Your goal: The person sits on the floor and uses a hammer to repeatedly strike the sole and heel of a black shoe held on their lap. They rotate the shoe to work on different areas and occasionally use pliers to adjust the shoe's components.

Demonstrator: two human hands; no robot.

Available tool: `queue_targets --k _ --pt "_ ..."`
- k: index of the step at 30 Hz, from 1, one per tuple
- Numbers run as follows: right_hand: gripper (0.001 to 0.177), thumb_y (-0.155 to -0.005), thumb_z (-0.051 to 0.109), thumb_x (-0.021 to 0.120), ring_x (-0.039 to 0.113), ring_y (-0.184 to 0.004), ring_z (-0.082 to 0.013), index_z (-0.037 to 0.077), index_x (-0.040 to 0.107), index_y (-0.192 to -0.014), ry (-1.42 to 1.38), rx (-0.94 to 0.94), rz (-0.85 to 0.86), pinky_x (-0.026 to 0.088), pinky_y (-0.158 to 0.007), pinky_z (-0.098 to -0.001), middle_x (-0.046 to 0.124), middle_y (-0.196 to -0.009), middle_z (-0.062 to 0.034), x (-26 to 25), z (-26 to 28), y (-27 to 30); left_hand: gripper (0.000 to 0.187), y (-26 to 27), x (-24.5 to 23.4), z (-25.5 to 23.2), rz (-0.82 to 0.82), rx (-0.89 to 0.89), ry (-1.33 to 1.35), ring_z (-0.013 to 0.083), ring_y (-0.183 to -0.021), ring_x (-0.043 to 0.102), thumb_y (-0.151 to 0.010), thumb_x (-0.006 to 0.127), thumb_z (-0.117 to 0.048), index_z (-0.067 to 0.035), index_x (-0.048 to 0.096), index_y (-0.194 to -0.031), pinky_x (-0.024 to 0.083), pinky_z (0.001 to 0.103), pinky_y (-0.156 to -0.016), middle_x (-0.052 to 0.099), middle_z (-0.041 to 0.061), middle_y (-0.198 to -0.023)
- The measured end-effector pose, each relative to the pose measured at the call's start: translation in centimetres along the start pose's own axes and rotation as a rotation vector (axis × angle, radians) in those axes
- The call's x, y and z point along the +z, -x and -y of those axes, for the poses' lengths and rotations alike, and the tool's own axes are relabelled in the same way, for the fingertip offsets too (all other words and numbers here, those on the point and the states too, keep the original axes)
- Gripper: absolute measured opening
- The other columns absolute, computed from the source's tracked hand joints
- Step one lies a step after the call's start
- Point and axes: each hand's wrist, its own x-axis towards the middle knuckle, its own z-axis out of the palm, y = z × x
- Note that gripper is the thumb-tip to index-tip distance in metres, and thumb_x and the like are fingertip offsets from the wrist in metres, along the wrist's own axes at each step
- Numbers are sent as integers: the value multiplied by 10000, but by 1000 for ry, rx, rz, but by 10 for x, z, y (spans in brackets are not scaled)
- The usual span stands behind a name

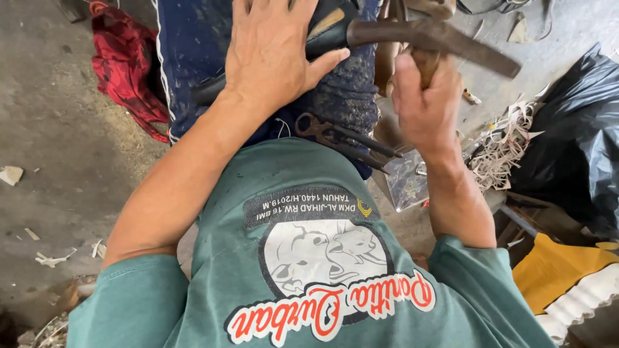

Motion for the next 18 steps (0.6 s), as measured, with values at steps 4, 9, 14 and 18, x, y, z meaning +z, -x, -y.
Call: queue_targets --k 4,9,14,18 --pt "148 -1190 251 429 433 -484 -77 126 500 -1154 -247 -165 -213 466 -410 -198 443 -722 33 2 -20 4 811 2 -4 -6 -6 -14 -74 352 -1076 576 -958 846 -742 -159 531 -1426 485 465 -773 574 129 -1307" --pt "162 -1175 159 407 430 -433 -75 111 495 -1046 -305 -101 -96 444 -399 -201 460 -624 48 9 -22 17 1098 27 -14 -13 -21 25 190 359 -1274 538 -961 933 -712 -91 290 -1600 422 490 -1084 510 172 -1472" --pt "154 -1170 213 439 459 -474 -91 119 494 -1062 -294 -28 -320 442 -417 -214 488 -690 7 -5 -35 30 547 80 1 -17 -143 106 499 394 -1436 548 -1077 818 -184 -27 494 -1489 478 524 -1184 512 185 -1530" --pt "207 -1174 270 441 465 -492 -98 89 486 -1086 -219 -70 -286 433 -442 -216 467 -705 -14 -9 -32 31 389 74 -15 -18 -229 179 518 395 -1287 668 -1043 793 -118 77 649 -1347 506 487 -1158 687 250 -1346"
